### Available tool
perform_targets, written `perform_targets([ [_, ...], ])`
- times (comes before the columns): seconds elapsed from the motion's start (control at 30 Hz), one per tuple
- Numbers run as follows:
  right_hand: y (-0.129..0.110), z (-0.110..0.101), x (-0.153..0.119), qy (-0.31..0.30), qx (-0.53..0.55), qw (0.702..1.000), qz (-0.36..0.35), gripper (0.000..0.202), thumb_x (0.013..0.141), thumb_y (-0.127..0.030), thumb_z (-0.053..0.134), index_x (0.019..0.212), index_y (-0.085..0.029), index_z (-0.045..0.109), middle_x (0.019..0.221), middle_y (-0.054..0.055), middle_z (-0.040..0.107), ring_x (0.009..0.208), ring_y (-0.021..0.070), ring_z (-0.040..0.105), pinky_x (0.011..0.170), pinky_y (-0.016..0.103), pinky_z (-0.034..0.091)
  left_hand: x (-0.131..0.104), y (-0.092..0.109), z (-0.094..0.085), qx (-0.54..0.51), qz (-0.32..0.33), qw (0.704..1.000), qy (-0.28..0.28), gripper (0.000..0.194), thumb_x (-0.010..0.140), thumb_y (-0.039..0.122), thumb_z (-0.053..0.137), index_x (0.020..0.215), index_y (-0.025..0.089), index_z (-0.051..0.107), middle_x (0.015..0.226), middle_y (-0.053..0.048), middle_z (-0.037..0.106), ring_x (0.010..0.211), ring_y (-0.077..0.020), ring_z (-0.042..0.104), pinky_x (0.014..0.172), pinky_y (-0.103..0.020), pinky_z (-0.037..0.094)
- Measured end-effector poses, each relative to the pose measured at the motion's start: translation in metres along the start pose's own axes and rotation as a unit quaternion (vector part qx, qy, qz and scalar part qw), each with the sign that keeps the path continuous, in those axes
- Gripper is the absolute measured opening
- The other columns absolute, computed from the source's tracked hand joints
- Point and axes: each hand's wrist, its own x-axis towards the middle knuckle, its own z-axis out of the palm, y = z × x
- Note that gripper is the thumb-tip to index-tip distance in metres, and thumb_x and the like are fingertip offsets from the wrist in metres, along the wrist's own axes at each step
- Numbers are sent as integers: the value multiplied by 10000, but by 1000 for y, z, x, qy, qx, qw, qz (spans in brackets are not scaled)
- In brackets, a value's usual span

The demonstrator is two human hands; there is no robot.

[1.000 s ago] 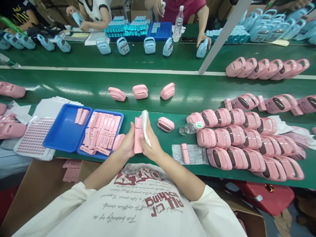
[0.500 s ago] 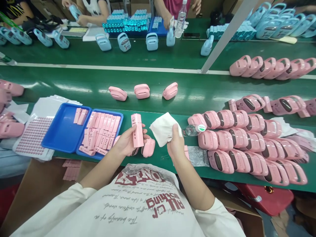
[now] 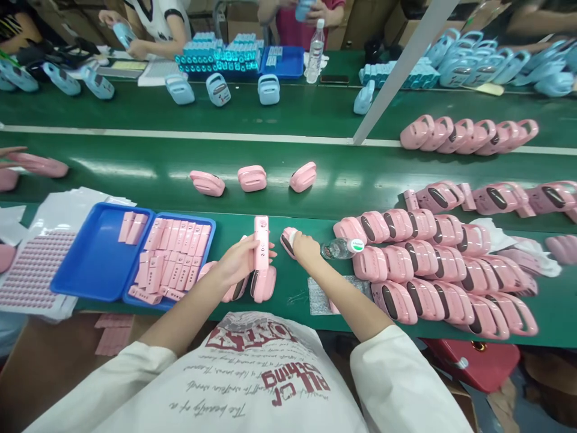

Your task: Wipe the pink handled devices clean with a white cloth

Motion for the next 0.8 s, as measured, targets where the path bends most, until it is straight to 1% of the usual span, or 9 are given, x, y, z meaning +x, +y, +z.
perform_targets([
  [0.1, 13, -33, 3, -29, 22, 999, 3, 259, 889, -192, 439, 1079, -35, 519, 963, 206, 612, 950, 254, 629, 803, 295, 463, 34, 0, -8, 138, -14, 990, 19, 190, 822, 184, 555, 1004, 128, 558, 812, -45, 637, 594, -117, 612, 531, -211, 464],
  [0.23, 55, -85, 14, -7, 81, 996, 38, 317, 915, -351, 438, 1050, -84, 542, 1046, 175, 615, 941, 224, 617, 783, 256, 436, 96, -2, -14, 308, -43, 950, 39, 337, 837, 291, 544, 1136, 139, 516, 810, -47, 631, 443, -78, 526, 393, -176, 361],
  [0.3, 80, -106, 24, 23, 117, 991, 66, 333, 920, -369, 425, 1072, -95, 537, 1087, 156, 611, 947, 201, 601, 772, 231, 419, 130, -6, -9, 351, -40, 935, 38, 446, 794, 233, 574, 1219, 137, 477, 758, -28, 615, 422, -82, 518, 393, -174, 359],
  [0.4, 113, -122, 50, 63, 168, 977, 114, 340, 931, -332, 402, 1118, -77, 525, 1125, 147, 601, 948, 174, 584, 748, 213, 407, 181, -16, 13, 420, -6, 907, 23, 656, 742, 120, 565, 1367, 134, 365, 810, -36, 619, 461, -93, 541, 461, -204, 432],
  [0.5, 136, -117, 83, 70, 216, 958, 173, 323, 920, -269, 434, 1114, -30, 531, 1062, 153, 611, 872, 139, 586, 713, 211, 423, 225, -26, 44, 479, 62, 875, 5, 676, 760, 83, 507, 1413, 149, 348, 1072, -126, 610, 667, -145, 628, 658, -304, 523],
  [0.53, 142, -112, 95, 68, 230, 951, 193, 315, 916, -261, 450, 1107, -24, 533, 1025, 143, 616, 828, 121, 584, 702, 212, 435, 238, -28, 54, 496, 90, 863, 5, 647, 775, 79, 488, 1407, 145, 369, 1166, -152, 578, 806, -178, 644, 767, -337, 521],
  [0.6, 152, -98, 115, 65, 256, 937, 227, 309, 915, -281, 480, 1099, -40, 534, 957, 102, 614, 758, 87, 573, 688, 215, 463, 258, -33, 67, 528, 140, 838, 14, 587, 794, 69, 462, 1378, 109, 419, 1290, -186, 502, 1093, -235, 573, 969, -368, 437],
  [0.7, 163, -78, 136, 64, 291, 921, 252, 320, 917, -348, 498, 1065, -68, 547, 899, 56, 598, 732, 67, 565, 690, 220, 495, 271, -36, 71, 572, 181, 799, 25, 551, 773, 50, 487, 1323, 85, 479, 1329, -198, 464, 1270, -285, 433, 1083, -411, 319],
  [0.8, 170, -64, 147, 67, 316, 915, 240, 329, 919, -379, 494, 1013, -72, 563, 858, 43, 590, 731, 66, 565, 693, 224, 504, 267, -27, 65, 608, 222, 762, 21, 479, 772, 65, 515, 1246, 121, 549, 1280, -168, 501, 1242, -285, 450, 1081, -417, 321],
])
